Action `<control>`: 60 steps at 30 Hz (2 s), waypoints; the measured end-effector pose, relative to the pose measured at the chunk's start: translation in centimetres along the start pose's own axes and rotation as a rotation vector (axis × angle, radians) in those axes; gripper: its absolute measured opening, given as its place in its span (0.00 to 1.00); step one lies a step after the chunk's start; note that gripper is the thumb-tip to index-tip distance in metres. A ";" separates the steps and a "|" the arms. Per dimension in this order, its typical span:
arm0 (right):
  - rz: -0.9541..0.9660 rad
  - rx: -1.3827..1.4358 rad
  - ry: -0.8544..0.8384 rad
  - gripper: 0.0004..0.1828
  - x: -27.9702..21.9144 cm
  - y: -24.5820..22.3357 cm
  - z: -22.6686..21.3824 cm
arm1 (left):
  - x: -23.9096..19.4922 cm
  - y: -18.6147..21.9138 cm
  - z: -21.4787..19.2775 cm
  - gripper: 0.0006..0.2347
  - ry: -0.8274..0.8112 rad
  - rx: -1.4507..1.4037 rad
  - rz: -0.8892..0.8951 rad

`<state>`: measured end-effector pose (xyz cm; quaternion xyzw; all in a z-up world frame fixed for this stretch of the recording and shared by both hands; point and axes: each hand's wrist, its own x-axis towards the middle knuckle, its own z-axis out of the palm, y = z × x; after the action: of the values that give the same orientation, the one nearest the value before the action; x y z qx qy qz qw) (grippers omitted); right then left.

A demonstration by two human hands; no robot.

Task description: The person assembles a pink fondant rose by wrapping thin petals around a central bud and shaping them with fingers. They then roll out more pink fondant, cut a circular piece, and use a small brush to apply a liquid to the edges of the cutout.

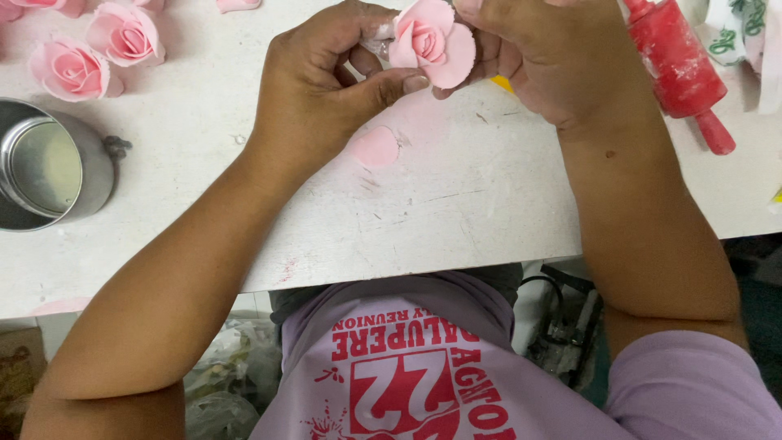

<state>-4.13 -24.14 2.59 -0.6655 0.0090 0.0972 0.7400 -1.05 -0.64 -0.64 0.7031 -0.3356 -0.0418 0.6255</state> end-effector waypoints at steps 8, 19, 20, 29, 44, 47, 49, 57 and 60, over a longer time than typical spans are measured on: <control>0.042 0.038 -0.079 0.06 -0.1 -0.9 0.2 | 0.0 0.5 0.0 0.12 -0.009 0.043 0.037; 0.165 0.279 -0.046 0.19 0.4 -1.2 1.9 | 0.8 0.4 -0.2 0.08 0.108 -0.309 -0.226; 0.182 0.276 -0.052 0.23 0.5 -1.1 1.9 | 0.8 0.4 -0.3 0.08 0.119 -0.254 -0.208; 0.246 0.164 0.023 0.27 1.0 -0.9 1.8 | 1.5 -0.6 -1.6 0.07 0.198 -0.392 -0.344; 0.141 -0.013 -0.035 0.12 0.4 -0.5 -0.1 | 0.8 -0.3 -2.5 0.07 -0.021 0.159 -0.034; 0.142 -0.033 -0.043 0.11 0.5 0.2 -0.5 | 0.8 -0.1 -2.8 0.11 -0.090 0.219 0.090; 0.145 -0.031 -0.045 0.10 0.5 0.4 -0.6 | 0.8 0.2 -2.9 0.13 -0.124 0.249 0.125; 0.161 -0.179 -0.056 0.10 0.2 -0.4 0.3 | 0.5 -0.5 -3.0 0.12 -0.146 0.347 0.237; 0.165 -0.209 -0.051 0.13 0.2 -0.6 0.6 | 0.5 -0.3 -2.9 0.11 -0.152 0.343 0.248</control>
<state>-3.96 -23.55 3.25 -0.7333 0.0347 0.1751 0.6561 0.87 1.52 -0.11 0.7473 -0.4679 0.0402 0.4701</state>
